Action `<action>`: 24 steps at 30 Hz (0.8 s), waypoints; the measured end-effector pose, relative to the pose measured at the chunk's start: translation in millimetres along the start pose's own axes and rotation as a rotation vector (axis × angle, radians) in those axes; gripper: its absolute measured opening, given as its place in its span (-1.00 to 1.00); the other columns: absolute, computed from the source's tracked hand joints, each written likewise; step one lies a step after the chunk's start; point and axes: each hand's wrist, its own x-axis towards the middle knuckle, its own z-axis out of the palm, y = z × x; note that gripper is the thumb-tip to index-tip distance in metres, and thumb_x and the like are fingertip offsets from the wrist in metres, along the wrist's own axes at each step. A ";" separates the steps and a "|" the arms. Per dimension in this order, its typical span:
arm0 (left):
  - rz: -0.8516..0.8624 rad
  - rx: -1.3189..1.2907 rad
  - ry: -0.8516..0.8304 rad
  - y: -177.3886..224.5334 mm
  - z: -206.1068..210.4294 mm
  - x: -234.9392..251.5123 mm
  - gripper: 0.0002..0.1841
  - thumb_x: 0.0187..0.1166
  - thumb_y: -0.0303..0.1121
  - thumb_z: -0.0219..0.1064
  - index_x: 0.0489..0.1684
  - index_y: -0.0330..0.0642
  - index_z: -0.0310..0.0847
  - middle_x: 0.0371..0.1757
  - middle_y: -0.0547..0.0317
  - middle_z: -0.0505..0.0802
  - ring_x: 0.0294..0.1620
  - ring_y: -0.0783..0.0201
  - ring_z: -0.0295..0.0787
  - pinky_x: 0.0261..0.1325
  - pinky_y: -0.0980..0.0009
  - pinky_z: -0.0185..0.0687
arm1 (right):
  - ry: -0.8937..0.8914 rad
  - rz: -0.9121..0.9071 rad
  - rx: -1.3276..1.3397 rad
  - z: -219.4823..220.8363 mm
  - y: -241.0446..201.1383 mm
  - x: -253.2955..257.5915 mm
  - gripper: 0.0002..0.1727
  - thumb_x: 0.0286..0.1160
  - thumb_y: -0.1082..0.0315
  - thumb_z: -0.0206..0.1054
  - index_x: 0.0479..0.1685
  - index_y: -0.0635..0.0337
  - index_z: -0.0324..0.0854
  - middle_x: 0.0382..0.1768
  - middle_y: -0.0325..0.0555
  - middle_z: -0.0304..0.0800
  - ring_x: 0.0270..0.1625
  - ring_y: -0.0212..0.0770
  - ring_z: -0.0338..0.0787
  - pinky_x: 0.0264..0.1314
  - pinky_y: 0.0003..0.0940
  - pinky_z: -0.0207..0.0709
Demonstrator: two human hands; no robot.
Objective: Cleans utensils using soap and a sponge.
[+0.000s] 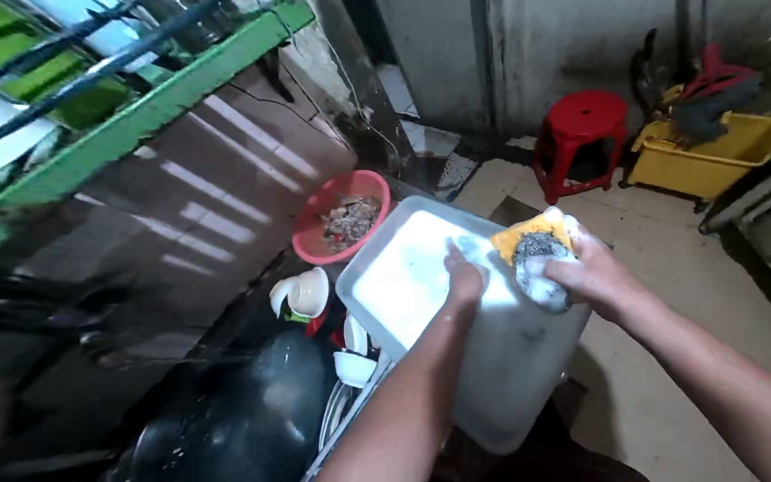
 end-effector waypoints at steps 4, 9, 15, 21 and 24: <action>-0.032 -0.360 -0.061 -10.8 -3.5 -11.4 0.06 0.58 -0.47 0.35 0.92 -0.11 -0.57 0.76 -0.39 0.25 0.66 -0.20 0.37 0.55 -0.10 0.44 | 0.001 0.024 0.011 0.7 0.4 1.9 -0.15 0.08 0.20 0.59 0.56 0.10 0.45 0.21 0.11 0.74 0.21 0.03 0.76 0.22 0.21 0.62; -0.109 -0.651 -0.248 -17.4 -27.3 -22.0 -0.61 0.56 -0.45 0.35 0.34 -0.27 0.52 -0.08 -0.05 0.81 -0.19 0.17 0.76 -0.15 0.22 0.70 | 0.019 0.064 0.075 1.0 -3.3 0.7 -0.22 0.23 0.35 0.52 0.60 0.09 0.39 0.19 0.13 0.74 0.12 0.05 0.78 0.11 0.16 0.66; -0.186 -0.742 -0.513 -24.1 -37.5 -23.4 -0.78 0.76 -0.38 0.15 0.18 -0.30 0.56 -0.22 0.05 0.85 -0.31 0.27 0.81 -0.22 0.36 0.75 | -0.014 0.076 0.102 -1.6 -4.0 2.9 -0.19 0.30 0.41 0.46 0.68 0.11 0.29 0.19 0.17 0.73 0.09 0.02 0.79 0.11 0.10 0.67; -0.169 -0.542 -0.406 -23.3 -22.8 -33.5 -0.64 0.58 -0.44 0.35 0.30 -0.32 0.48 -0.17 0.04 0.82 -0.21 0.24 0.78 -0.05 0.24 0.73 | -0.119 0.086 0.217 -10.2 -1.8 3.9 -0.11 0.01 0.31 0.45 0.62 0.19 0.34 0.12 0.02 0.76 0.04 -0.21 0.81 0.06 -0.16 0.73; -0.198 -0.734 -0.206 -15.2 -25.3 -32.3 -0.86 0.62 -0.51 0.28 0.02 -0.35 0.55 -0.40 0.09 0.79 -0.43 0.28 0.75 -0.30 0.35 0.73 | -0.230 0.036 0.220 -15.5 4.8 8.5 -0.12 0.00 0.23 0.44 0.58 0.19 0.38 0.09 -0.08 0.79 0.05 -0.30 0.81 0.09 -0.22 0.73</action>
